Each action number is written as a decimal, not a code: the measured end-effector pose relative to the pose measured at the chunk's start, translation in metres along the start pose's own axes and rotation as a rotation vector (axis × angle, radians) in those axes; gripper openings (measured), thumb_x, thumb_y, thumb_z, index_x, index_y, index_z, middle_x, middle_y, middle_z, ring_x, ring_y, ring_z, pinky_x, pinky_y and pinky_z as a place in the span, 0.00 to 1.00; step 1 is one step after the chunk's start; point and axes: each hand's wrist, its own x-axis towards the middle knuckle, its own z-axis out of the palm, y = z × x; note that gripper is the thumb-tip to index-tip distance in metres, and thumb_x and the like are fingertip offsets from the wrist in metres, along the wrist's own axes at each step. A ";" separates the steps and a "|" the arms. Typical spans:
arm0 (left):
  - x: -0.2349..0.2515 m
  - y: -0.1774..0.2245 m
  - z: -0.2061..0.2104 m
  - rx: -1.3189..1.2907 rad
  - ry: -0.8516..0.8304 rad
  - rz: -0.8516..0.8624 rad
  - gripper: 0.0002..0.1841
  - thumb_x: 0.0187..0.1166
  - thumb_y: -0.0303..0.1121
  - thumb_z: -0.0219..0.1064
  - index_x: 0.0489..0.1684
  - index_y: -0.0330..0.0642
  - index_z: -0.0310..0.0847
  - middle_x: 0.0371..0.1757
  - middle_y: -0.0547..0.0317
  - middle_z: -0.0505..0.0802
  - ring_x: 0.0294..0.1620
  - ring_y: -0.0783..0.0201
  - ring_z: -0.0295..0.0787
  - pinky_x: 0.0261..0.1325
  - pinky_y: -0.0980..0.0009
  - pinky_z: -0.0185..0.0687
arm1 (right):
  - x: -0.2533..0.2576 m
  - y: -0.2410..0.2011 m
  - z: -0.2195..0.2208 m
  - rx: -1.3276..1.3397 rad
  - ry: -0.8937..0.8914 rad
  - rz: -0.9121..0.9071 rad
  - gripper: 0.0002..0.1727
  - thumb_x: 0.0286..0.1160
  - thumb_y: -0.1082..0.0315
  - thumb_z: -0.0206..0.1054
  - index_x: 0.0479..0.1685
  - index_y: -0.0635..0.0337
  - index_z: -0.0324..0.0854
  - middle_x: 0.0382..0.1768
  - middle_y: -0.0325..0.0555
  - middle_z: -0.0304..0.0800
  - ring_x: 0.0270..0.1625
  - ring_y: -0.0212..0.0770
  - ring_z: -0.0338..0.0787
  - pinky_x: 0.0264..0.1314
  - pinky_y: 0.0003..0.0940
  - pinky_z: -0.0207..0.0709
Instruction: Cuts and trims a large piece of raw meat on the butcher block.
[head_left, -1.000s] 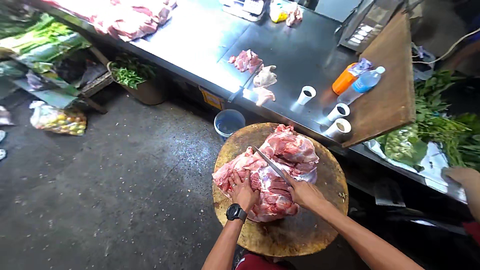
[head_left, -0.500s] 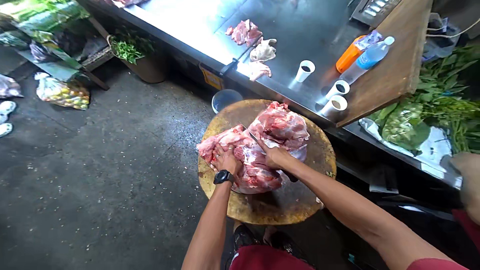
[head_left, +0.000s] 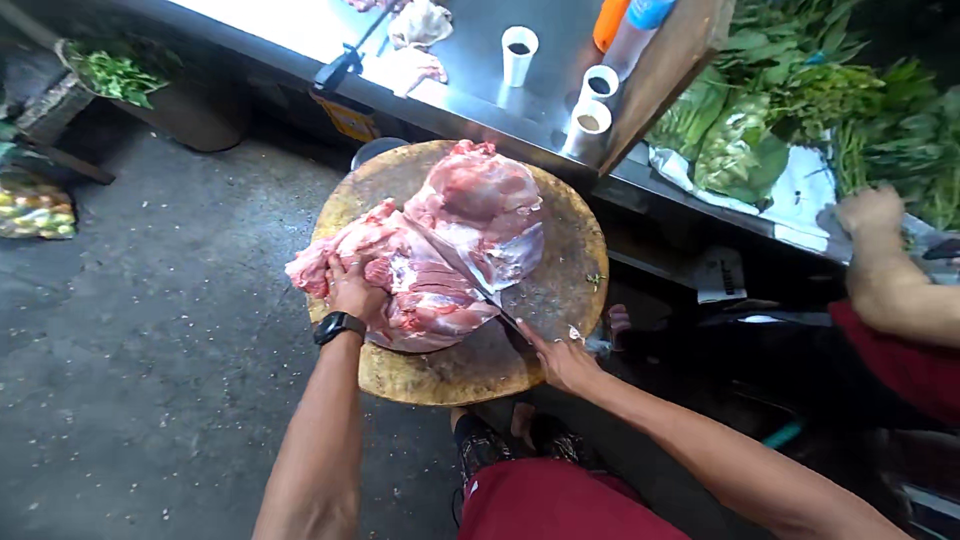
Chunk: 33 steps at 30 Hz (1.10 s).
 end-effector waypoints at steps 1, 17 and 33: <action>0.001 -0.002 -0.002 -0.006 0.000 0.013 0.41 0.58 0.34 0.82 0.80 0.61 0.75 0.93 0.28 0.51 0.88 0.23 0.53 0.74 0.22 0.64 | -0.010 0.010 0.009 0.009 -0.012 0.006 0.42 0.91 0.60 0.47 0.96 0.17 0.26 0.48 0.60 0.93 0.49 0.66 0.93 0.54 0.67 0.84; -0.126 0.117 0.017 0.127 -0.010 0.431 0.33 0.71 0.54 0.73 0.74 0.46 0.82 0.85 0.41 0.74 0.86 0.40 0.67 0.88 0.36 0.56 | -0.125 0.058 0.022 0.174 -0.014 0.090 0.40 0.90 0.54 0.49 0.95 0.13 0.31 0.41 0.58 0.93 0.45 0.64 0.94 0.51 0.66 0.84; -0.112 0.147 0.077 0.735 -0.316 0.519 0.21 0.82 0.46 0.58 0.58 0.41 0.90 0.83 0.43 0.77 0.88 0.41 0.64 0.92 0.36 0.34 | -0.107 0.041 0.035 0.443 0.232 0.100 0.40 0.90 0.50 0.51 0.97 0.20 0.34 0.39 0.56 0.93 0.41 0.59 0.94 0.52 0.61 0.85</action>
